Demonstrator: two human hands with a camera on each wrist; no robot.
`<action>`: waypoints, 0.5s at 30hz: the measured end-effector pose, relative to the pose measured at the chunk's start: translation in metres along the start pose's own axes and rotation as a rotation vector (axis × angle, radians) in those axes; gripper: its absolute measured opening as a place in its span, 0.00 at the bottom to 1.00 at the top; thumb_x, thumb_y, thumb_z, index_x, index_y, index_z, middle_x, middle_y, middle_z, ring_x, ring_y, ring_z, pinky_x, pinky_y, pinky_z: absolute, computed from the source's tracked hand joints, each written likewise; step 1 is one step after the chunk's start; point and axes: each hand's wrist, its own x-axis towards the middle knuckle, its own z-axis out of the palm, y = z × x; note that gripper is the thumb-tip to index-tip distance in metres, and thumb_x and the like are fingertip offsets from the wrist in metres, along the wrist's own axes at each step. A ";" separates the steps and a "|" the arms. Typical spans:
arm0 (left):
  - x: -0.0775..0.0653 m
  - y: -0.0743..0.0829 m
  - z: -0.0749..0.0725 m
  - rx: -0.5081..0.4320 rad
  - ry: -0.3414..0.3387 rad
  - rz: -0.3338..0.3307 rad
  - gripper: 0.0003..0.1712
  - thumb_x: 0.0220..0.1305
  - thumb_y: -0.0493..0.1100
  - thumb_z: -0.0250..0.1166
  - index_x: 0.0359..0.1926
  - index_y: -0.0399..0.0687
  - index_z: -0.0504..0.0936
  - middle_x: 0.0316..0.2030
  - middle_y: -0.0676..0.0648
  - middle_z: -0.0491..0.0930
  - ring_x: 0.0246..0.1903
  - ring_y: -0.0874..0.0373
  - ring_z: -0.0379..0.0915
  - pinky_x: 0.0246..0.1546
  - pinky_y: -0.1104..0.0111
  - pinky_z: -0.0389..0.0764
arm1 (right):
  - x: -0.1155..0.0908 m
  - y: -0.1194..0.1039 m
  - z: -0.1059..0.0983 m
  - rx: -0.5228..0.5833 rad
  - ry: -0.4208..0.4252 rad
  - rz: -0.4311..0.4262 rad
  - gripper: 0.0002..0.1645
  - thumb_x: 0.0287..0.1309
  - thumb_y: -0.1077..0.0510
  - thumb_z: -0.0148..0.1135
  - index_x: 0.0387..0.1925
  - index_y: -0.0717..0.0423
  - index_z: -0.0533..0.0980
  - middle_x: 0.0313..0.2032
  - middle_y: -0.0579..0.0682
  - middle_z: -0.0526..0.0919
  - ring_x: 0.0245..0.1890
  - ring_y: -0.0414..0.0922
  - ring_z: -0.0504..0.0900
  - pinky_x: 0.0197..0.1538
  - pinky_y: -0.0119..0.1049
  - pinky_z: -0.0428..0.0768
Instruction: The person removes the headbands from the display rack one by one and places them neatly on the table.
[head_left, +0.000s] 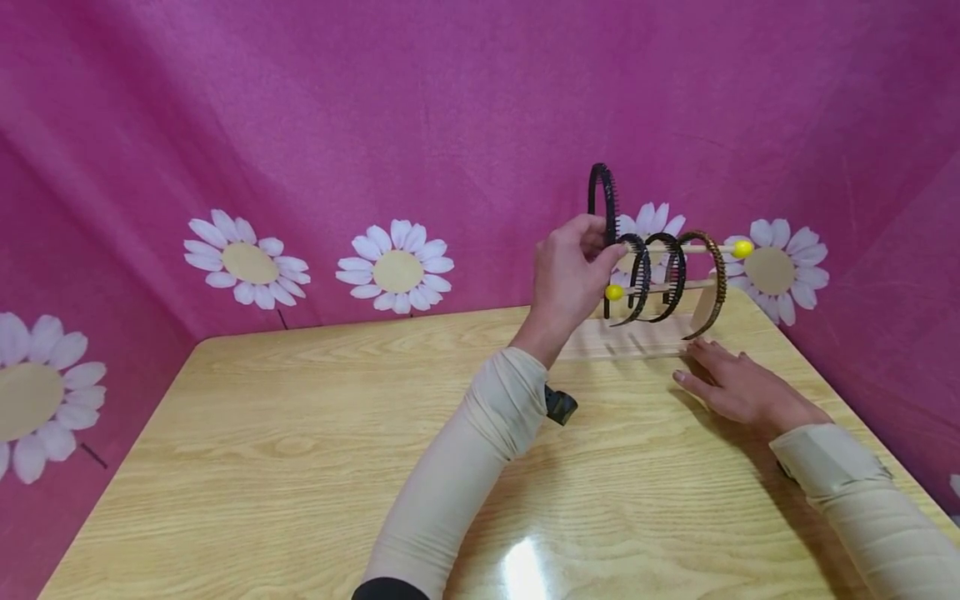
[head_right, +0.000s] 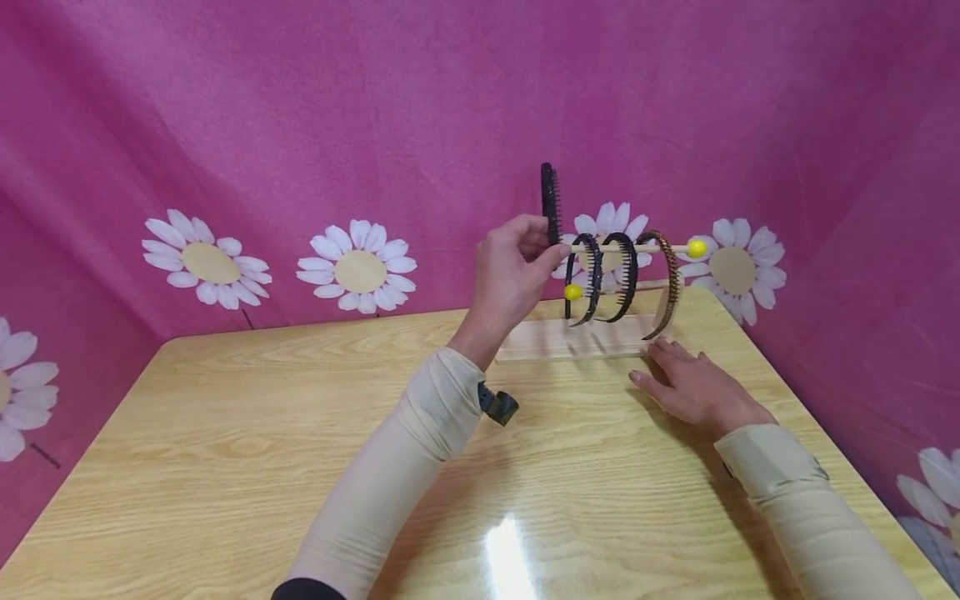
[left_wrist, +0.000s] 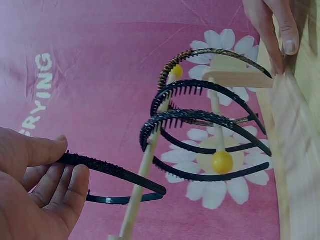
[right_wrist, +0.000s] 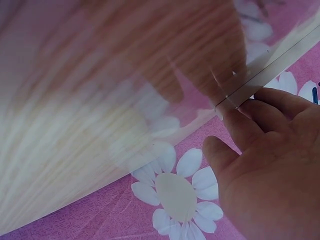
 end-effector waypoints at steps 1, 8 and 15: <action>0.000 0.002 -0.001 -0.006 0.000 0.008 0.12 0.62 0.38 0.73 0.46 0.40 0.85 0.33 0.49 0.86 0.30 0.65 0.78 0.32 0.80 0.76 | 0.000 0.000 0.000 -0.001 0.006 -0.006 0.47 0.75 0.35 0.45 0.73 0.71 0.57 0.73 0.74 0.52 0.72 0.71 0.51 0.68 0.71 0.49; 0.000 0.014 -0.006 -0.008 -0.013 0.015 0.13 0.63 0.39 0.72 0.47 0.40 0.84 0.35 0.50 0.86 0.32 0.66 0.78 0.34 0.82 0.76 | 0.001 0.000 0.001 0.000 0.013 -0.011 0.46 0.75 0.36 0.45 0.72 0.72 0.60 0.72 0.74 0.54 0.72 0.71 0.52 0.68 0.72 0.50; -0.003 0.022 -0.014 -0.127 0.001 0.017 0.12 0.62 0.36 0.72 0.46 0.39 0.84 0.35 0.49 0.85 0.33 0.65 0.79 0.36 0.80 0.79 | 0.001 0.001 0.000 -0.019 -0.005 -0.001 0.48 0.75 0.34 0.44 0.74 0.71 0.56 0.73 0.73 0.51 0.72 0.71 0.51 0.67 0.72 0.51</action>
